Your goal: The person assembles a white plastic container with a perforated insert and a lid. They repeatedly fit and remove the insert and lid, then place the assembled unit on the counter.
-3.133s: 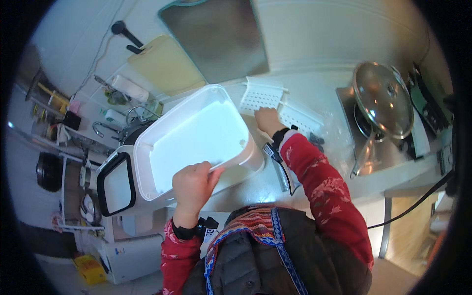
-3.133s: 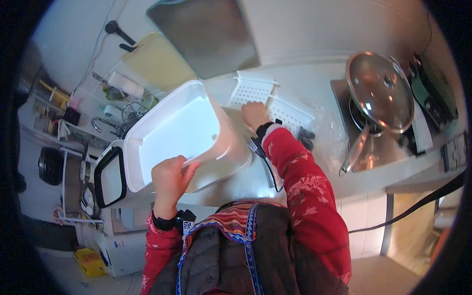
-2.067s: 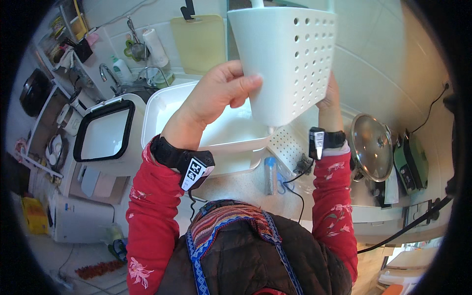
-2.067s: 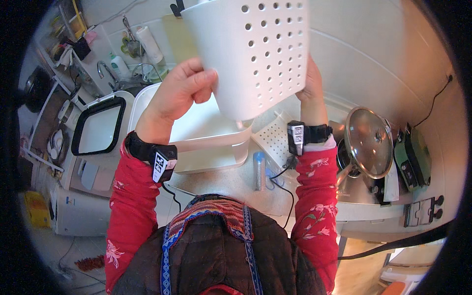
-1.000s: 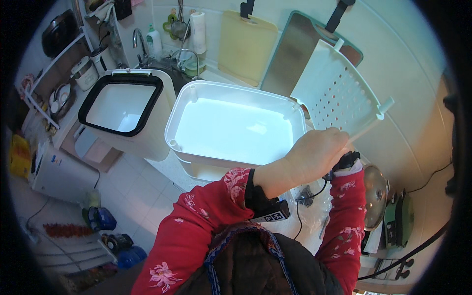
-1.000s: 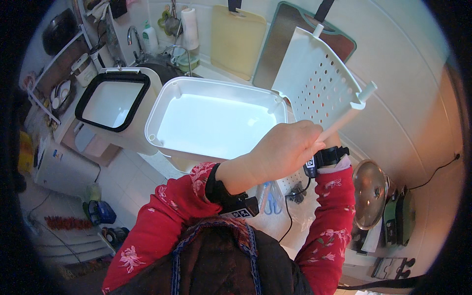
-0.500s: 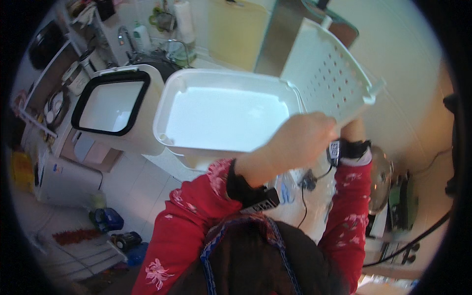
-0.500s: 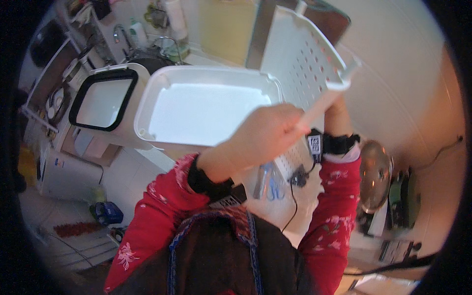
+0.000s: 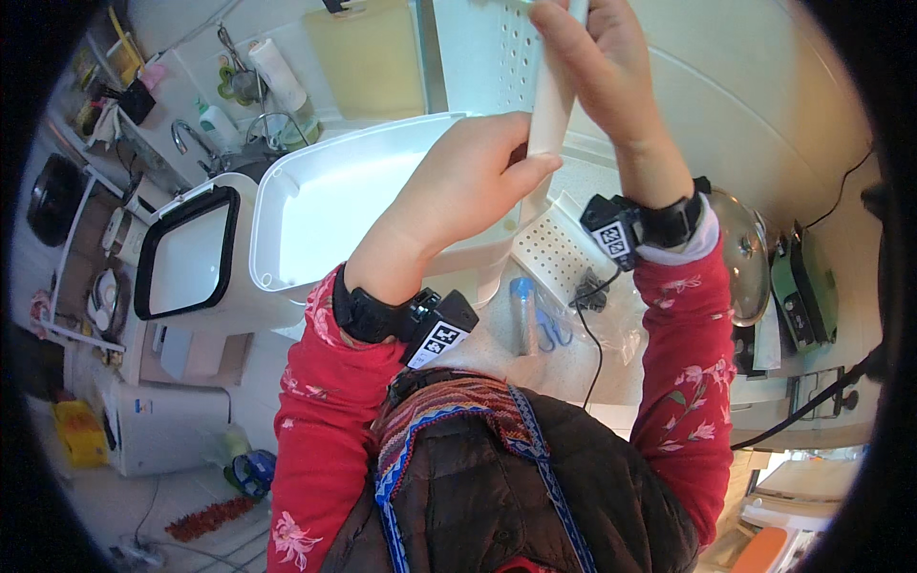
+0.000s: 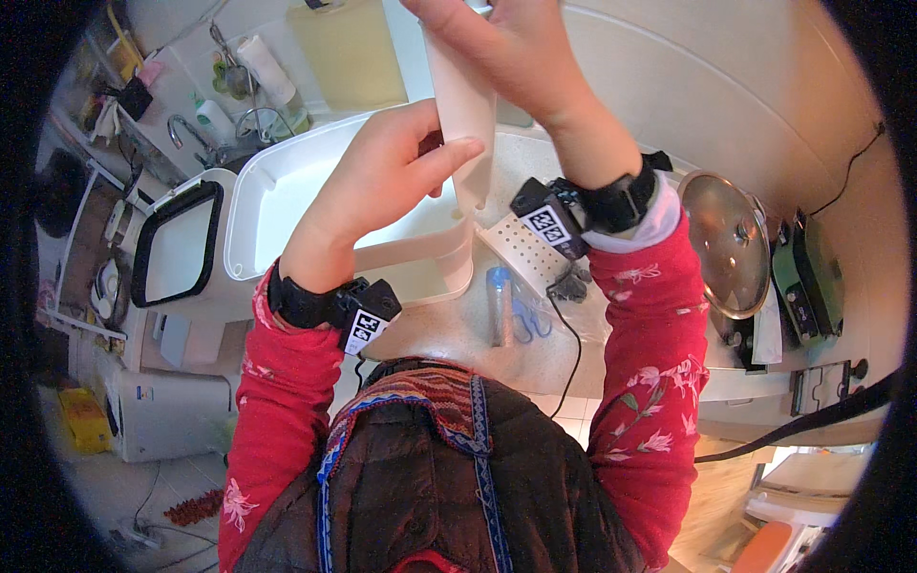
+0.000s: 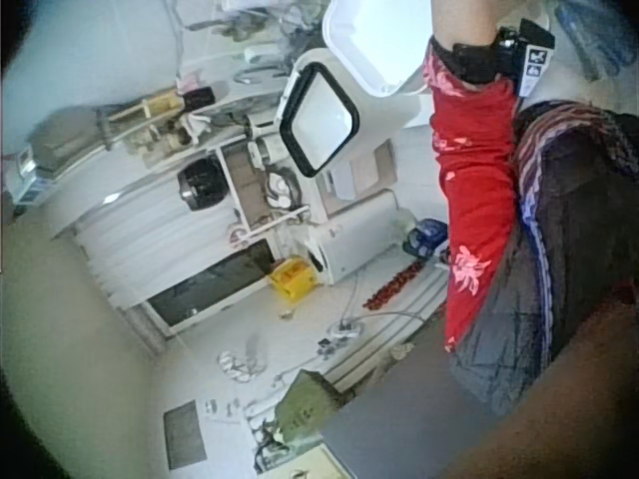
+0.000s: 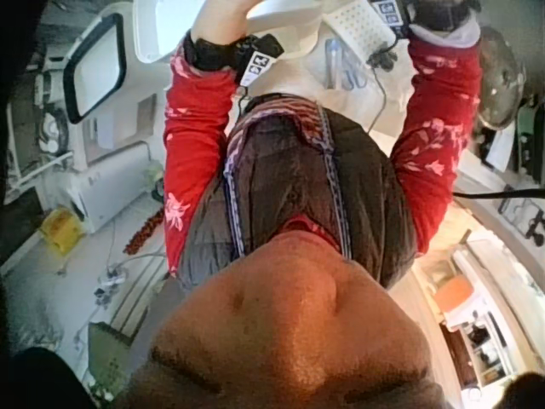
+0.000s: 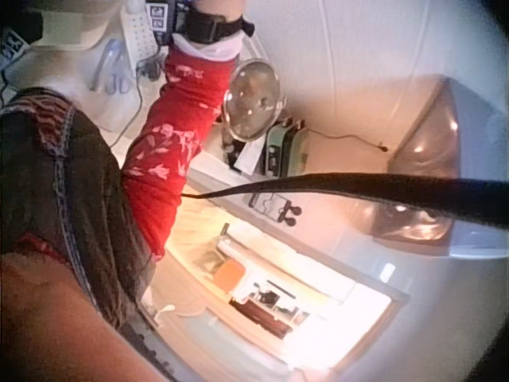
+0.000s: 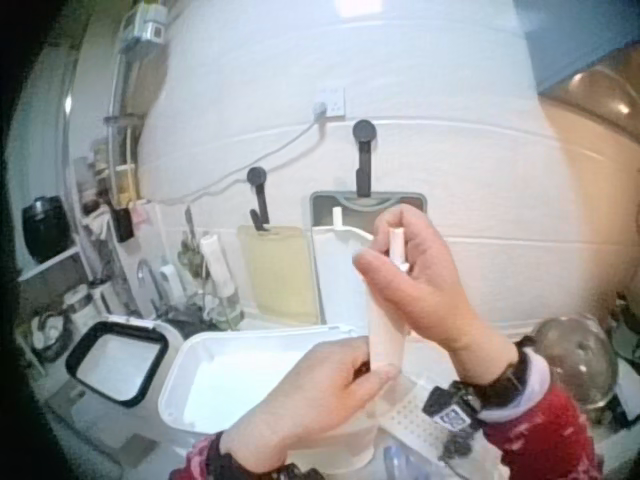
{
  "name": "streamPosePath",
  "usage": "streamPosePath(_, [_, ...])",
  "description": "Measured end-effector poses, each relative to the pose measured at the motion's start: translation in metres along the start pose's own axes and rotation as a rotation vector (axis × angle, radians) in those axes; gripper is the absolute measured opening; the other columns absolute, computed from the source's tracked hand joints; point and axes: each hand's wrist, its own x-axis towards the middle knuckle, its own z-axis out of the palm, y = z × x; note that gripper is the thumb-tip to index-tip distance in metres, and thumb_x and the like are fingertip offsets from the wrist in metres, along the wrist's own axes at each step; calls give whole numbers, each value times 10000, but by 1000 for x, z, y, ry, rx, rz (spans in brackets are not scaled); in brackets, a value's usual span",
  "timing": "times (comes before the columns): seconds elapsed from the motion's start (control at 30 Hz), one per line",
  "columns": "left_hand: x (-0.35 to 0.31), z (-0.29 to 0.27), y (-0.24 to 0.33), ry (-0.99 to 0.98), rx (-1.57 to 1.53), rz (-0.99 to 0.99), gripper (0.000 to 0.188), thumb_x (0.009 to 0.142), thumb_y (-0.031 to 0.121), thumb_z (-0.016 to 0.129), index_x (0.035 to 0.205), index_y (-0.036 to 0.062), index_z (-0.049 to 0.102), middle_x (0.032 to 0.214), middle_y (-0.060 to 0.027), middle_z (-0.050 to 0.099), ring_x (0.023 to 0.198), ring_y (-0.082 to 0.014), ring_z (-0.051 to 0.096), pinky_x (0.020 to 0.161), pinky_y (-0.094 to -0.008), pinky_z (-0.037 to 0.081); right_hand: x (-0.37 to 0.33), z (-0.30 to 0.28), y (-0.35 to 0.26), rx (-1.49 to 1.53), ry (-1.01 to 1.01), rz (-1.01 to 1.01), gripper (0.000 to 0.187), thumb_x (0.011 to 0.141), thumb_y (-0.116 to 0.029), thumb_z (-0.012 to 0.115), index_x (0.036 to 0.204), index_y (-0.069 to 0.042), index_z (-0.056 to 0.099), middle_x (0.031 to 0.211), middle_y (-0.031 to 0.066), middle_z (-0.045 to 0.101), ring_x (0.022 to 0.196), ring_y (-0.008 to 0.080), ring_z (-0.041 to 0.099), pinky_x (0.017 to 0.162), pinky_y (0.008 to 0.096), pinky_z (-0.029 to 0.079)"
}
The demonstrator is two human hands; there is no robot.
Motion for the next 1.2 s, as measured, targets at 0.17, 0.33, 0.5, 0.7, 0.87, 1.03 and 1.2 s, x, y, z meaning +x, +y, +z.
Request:
streamPosePath(0.17, [-43,14,-18,59,425,-89,345,809,347,625,879,13,575,844,-181,617,775,-339,613,647,-401,477,4,9,5,-205,172,-157,150,834,-96,587,763,-57,460,728,-5,436,716,82,414,662,227,378])
streamPosePath(0.33, [-67,34,-33,-75,640,-57,331,872,334,532,693,72,628,671,-133,617,642,-320,612,575,-413,472,9,19,6,-229,237,-301,125,852,-100,558,761,-38,500,732,20,483,723,91,443,672,239,389])
streamPosePath(0.5, [-67,37,-36,-26,642,-6,347,891,313,508,648,88,612,635,-114,603,603,-317,592,543,-420,455,16,21,-8,-303,261,-147,211,877,-152,531,724,-9,512,687,25,492,694,114,468,661,254,404])
streamPosePath(0.7, [-69,36,-36,17,595,44,346,892,307,507,638,93,607,616,-114,595,588,-315,586,537,-417,450,21,37,-8,-210,284,-150,256,882,-169,534,694,1,495,639,31,484,633,124,457,616,272,400])
streamPosePath(0.87, [-70,35,-38,40,574,52,364,888,317,516,619,87,602,595,-121,587,572,-319,580,528,-423,446,11,42,-10,-325,302,-149,275,887,-168,535,666,-15,474,639,8,482,630,90,433,594,262,385])
streamPosePath(1.03, [-70,35,-38,44,547,51,375,883,329,527,615,80,608,582,-125,584,561,-321,580,524,-424,447,8,44,-17,-228,300,-66,266,886,-162,533,659,-34,481,612,-3,467,608,79,428,568,248,374])
streamPosePath(1.2, [-70,34,-36,1,560,-28,399,869,359,548,602,69,605,572,-124,581,565,-323,586,536,-420,458,8,43,-16,-272,287,-71,272,893,-170,526,656,-45,479,598,-15,465,586,71,426,553,233,366])
